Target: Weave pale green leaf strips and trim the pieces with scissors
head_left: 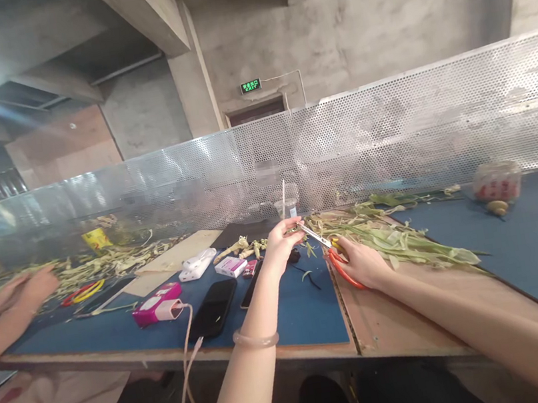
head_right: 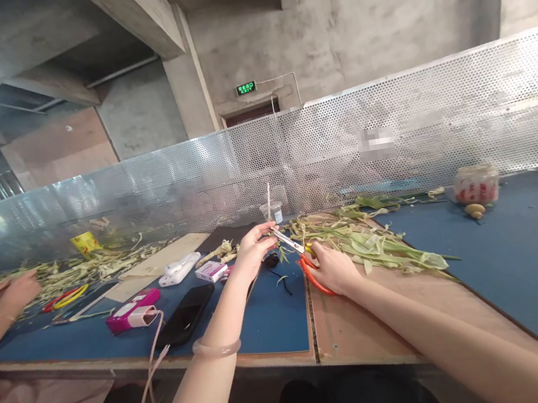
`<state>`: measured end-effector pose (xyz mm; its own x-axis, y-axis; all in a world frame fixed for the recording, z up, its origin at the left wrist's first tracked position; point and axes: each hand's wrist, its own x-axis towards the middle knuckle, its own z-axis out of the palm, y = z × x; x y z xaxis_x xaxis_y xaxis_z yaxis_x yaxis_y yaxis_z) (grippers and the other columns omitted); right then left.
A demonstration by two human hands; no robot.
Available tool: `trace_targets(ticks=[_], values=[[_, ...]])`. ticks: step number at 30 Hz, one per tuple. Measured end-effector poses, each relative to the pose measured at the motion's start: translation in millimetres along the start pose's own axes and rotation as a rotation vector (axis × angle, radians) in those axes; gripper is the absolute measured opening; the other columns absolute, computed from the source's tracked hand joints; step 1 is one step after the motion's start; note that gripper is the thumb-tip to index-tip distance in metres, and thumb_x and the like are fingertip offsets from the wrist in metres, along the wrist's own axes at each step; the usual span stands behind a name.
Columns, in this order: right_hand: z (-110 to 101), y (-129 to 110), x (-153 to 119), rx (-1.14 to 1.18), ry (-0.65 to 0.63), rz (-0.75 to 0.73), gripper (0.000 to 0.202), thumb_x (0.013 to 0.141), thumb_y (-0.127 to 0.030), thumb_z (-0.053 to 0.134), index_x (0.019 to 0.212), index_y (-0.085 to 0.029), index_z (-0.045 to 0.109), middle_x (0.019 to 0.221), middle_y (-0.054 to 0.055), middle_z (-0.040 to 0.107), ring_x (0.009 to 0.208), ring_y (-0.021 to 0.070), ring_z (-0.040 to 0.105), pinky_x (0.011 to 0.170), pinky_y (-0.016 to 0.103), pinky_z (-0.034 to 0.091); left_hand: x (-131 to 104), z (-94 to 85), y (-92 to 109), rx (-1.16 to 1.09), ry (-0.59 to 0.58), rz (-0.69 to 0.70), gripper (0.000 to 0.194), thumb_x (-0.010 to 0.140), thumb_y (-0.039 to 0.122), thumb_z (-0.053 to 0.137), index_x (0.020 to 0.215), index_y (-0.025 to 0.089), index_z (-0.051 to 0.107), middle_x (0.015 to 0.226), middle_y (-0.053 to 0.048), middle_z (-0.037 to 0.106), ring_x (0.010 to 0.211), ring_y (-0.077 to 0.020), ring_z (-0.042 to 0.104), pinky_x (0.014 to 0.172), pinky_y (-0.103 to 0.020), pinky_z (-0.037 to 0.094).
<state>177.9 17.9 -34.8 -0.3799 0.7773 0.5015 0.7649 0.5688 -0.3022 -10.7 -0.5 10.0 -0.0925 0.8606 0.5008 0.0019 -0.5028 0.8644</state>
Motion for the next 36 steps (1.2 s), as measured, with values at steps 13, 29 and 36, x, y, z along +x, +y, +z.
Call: trace_targets(ticks=[13, 29, 36], values=[[1.2, 0.7, 0.7, 0.001, -0.009, 0.006, 0.039, 0.08, -0.06, 0.03, 0.083, -0.023, 0.044, 0.069, 0.001, 0.059, 0.056, 0.0155, 0.051, 0.047, 0.022, 0.021, -0.2, -0.2, 0.8, -0.009, -0.004, 0.0, 0.037, 0.063, 0.014, 0.065, 0.099, 0.016, 0.061, 0.105, -0.01, 0.06, 0.081, -0.0141, 0.058, 0.07, -0.026, 0.047], [0.3, 1.8, 0.5, 0.063, -0.05, -0.004, 0.041, 0.079, -0.059, 0.033, 0.094, -0.024, 0.046, 0.076, 0.003, 0.061, 0.066, 0.018, 0.055, 0.05, 0.023, 0.025, -0.9, 0.1, 1.7, -0.001, -0.012, -0.02, 0.04, 0.06, 0.012, 0.065, 0.1, 0.016, 0.06, 0.106, -0.01, 0.06, 0.083, -0.0147, 0.058, 0.071, -0.027, 0.046], [-0.5, 1.3, 0.6, 0.14, -0.05, -0.007, 0.028, 0.078, -0.05, 0.043, 0.086, -0.023, 0.049, 0.07, 0.001, 0.058, 0.065, 0.0174, 0.054, 0.052, 0.022, 0.025, -1.3, -1.5, 3.2, -0.064, -0.033, -0.052, 0.04, 0.06, 0.013, 0.067, 0.1, 0.016, 0.061, 0.108, -0.01, 0.059, 0.081, -0.0134, 0.058, 0.073, -0.027, 0.046]])
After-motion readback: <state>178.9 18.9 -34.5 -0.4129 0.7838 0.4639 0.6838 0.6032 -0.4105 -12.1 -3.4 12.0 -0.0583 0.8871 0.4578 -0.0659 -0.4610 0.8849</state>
